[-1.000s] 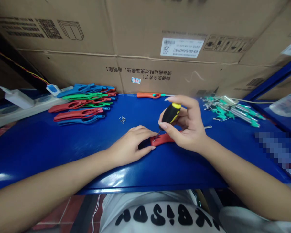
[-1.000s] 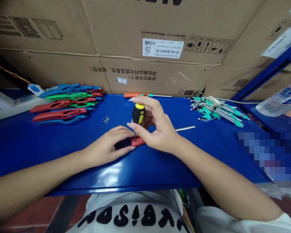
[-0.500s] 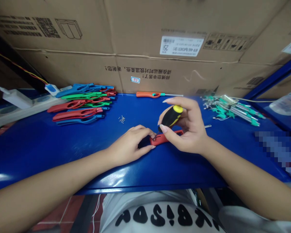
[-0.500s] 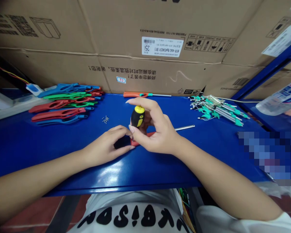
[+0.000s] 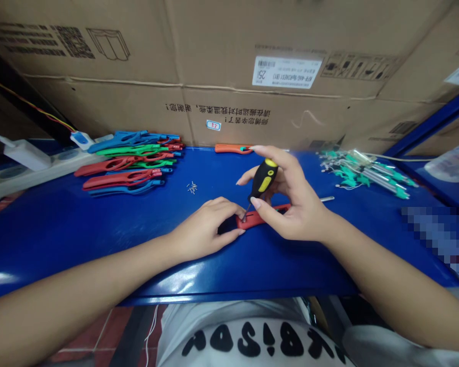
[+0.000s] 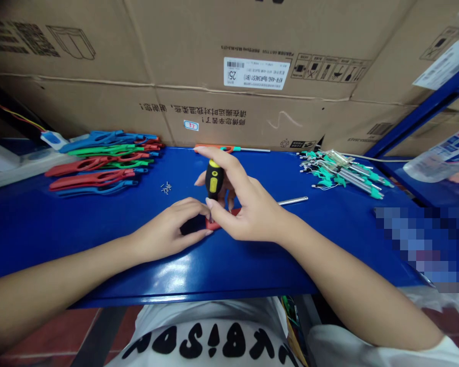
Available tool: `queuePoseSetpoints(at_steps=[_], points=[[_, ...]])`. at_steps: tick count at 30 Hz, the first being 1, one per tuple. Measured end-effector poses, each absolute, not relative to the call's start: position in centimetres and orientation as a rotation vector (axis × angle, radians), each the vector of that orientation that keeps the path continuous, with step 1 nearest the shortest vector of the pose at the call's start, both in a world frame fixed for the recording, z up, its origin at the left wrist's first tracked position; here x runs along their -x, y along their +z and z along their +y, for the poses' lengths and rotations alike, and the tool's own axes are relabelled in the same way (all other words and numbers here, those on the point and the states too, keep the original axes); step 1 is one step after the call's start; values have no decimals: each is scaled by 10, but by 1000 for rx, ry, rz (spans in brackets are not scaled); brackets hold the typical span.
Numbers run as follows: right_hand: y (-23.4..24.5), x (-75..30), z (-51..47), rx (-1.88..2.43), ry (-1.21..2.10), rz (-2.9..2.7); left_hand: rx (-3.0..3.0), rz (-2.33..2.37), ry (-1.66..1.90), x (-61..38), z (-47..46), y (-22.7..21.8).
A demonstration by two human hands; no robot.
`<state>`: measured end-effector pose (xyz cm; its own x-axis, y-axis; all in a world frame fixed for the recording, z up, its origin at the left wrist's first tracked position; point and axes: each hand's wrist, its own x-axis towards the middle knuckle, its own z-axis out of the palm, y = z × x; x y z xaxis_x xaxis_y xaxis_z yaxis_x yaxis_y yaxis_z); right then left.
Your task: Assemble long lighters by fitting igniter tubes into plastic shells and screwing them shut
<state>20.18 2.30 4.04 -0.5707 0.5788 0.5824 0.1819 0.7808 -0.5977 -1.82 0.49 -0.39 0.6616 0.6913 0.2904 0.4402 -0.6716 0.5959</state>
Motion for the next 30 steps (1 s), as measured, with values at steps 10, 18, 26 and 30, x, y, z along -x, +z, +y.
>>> queuePoseSetpoints(at_steps=[10, 18, 26, 30], points=[[38, -203, 26, 631, 309, -2178, -2419, 907, 690, 17, 5, -5], [48, -204, 22, 651, 203, -2195, -2401, 879, 710, 17, 6, -7], [46, -203, 24, 681, 426, -2169, -2385, 878, 715, 16, 5, -7], [47, -205, 27, 682, 113, -2112, -2394, 861, 728, 16, 5, -8]])
